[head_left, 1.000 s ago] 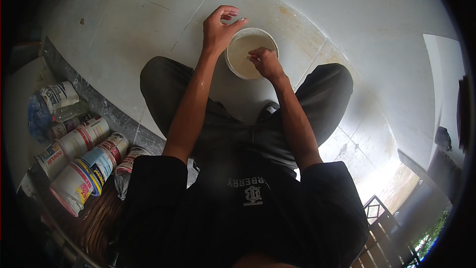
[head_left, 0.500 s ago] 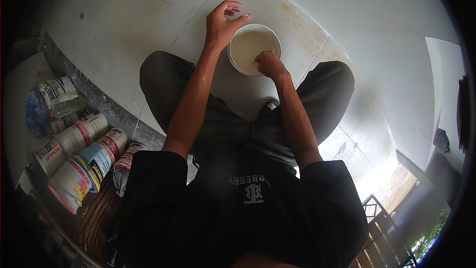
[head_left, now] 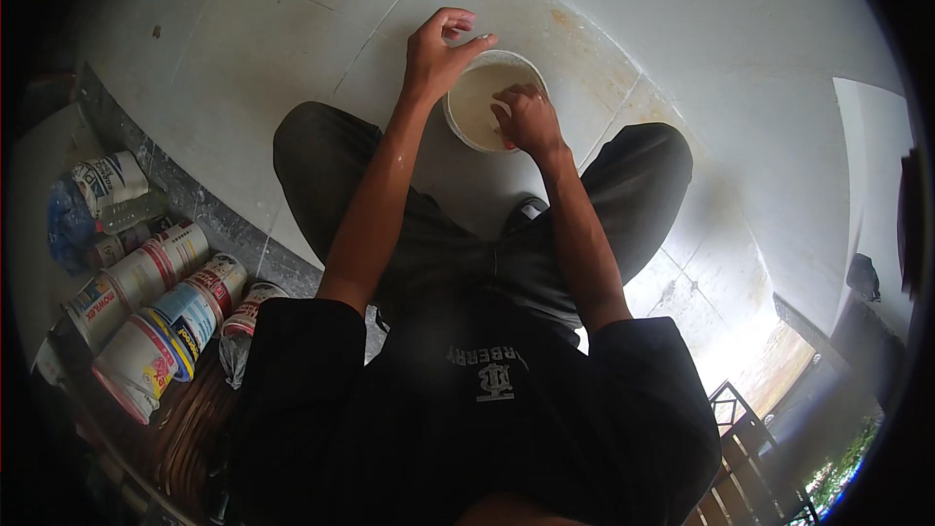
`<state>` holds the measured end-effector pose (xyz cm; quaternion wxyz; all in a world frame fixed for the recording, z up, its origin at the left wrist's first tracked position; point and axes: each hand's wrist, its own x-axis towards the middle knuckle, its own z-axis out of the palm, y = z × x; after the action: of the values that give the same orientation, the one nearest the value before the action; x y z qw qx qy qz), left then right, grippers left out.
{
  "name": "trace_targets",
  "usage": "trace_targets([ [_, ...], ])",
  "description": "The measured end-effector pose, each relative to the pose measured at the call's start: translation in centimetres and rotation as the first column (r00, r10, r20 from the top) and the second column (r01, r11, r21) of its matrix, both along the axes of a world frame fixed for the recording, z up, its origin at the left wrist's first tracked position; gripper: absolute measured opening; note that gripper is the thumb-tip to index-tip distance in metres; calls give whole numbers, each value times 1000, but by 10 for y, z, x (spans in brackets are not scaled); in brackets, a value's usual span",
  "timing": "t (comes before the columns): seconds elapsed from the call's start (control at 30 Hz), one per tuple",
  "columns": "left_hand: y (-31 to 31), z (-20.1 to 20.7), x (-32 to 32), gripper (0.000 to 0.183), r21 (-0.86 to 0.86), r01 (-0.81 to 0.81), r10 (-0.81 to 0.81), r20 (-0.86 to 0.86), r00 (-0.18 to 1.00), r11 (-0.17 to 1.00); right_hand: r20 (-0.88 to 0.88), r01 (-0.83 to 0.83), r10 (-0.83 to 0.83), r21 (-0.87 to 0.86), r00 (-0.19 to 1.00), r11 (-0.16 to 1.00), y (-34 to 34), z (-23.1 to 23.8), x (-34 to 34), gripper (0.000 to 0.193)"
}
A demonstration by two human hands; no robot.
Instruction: Mixing paint in a bucket with a stick.
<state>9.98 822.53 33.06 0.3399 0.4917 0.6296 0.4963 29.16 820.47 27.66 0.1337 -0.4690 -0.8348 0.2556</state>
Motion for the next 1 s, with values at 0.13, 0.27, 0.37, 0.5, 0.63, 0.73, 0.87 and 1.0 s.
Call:
trace_targets([
  [0.13, -2, -8, 9, 78, -134, -2, 7, 35, 999, 991, -305, 349, -405, -223, 862, 910, 6, 42, -10, 27],
  [0.27, -1, -28, 28, 100, -75, -31, 31, 5, 999, 997, -596, 296, -576, -506, 560, 810, 16, 70, -5, 44],
  [0.37, -1, -34, 36, 117, -29, 13, -16, -107, 994, 1000, -541, 135, -297, -318, 787, 938, 20, 81, -3, 65],
  [0.5, 1, -30, 38, 130, 51, -38, 42, -81, 996, 998, -550, 271, -308, -150, 777, 951, 25, 85, 4, 68],
  [0.63, -3, -20, 41, 134, 246, -91, 132, -158, 979, 965, -433, 201, -180, 4, 883, 980, 19, 89, 9, 72],
  [0.73, -5, -17, 45, 134, 304, -123, 172, -140, 975, 945, -410, 222, -188, 37, 893, 974, 13, 83, -6, 67],
  [0.87, 1, -15, 46, 134, 313, -187, 251, -179, 951, 931, -564, 448, -406, -70, 719, 891, 5, 78, -10, 74],
  [1.0, 11, -25, 25, 124, 212, -256, 258, 19, 966, 943, -215, 307, -226, 507, 950, 806, 6, 89, 1, 71],
])
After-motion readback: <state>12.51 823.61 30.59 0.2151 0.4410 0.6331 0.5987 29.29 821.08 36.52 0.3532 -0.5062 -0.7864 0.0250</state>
